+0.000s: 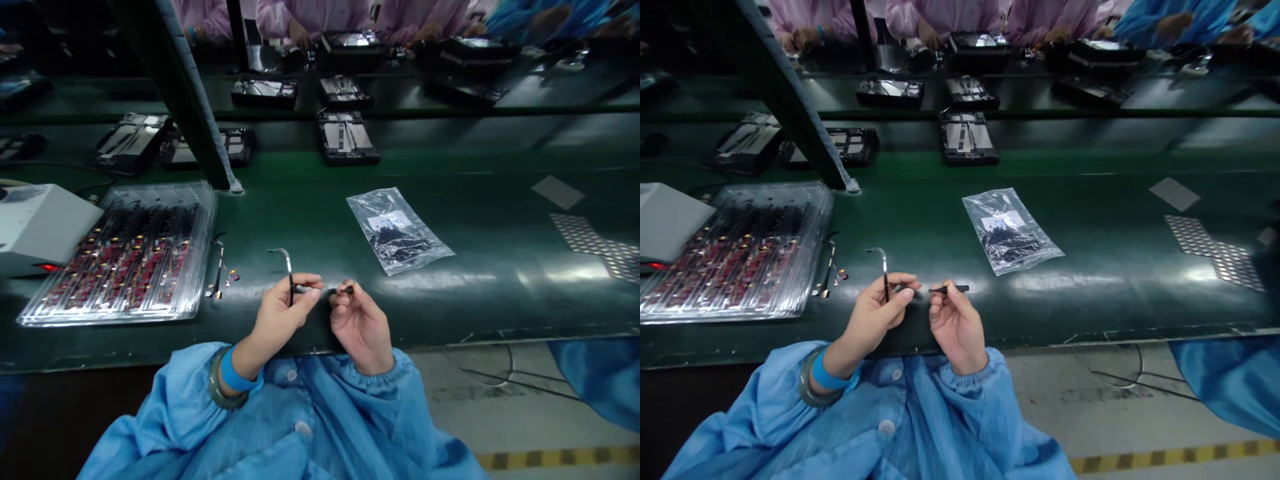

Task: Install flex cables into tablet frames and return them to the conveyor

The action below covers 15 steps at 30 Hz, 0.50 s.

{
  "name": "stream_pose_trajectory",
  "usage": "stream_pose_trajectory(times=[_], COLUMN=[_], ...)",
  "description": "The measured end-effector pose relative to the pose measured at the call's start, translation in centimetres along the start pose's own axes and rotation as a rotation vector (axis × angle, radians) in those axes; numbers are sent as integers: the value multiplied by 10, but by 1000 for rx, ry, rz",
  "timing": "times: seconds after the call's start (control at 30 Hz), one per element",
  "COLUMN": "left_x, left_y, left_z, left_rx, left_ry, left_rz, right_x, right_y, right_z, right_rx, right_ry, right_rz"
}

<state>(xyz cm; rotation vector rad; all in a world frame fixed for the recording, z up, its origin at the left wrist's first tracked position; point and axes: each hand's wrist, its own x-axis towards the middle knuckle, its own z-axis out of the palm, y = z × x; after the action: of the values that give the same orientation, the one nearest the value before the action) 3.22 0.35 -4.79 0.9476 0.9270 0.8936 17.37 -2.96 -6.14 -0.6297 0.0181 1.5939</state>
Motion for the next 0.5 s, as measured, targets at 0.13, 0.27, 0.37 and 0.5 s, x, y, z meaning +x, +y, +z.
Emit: stream_pose_trajectory(times=[0.13,0.27,0.37,0.5], left_x=[16,78,153,254], left_y=[26,54,63,69], left_z=[16,43,66,90], left_rx=[-206,-391,-545,-578], left_ry=[-34,29,299,482], left_rz=[-238,-370,-376,-248], right_x=[1,3,3,2], right_y=[-35,-69,-82,-85], right_z=[-10,-25,-36,-48], right_rx=[-18,-27,-42,-67], right_ry=[47,170,271,343], right_rz=[-134,-299,-366,-372])
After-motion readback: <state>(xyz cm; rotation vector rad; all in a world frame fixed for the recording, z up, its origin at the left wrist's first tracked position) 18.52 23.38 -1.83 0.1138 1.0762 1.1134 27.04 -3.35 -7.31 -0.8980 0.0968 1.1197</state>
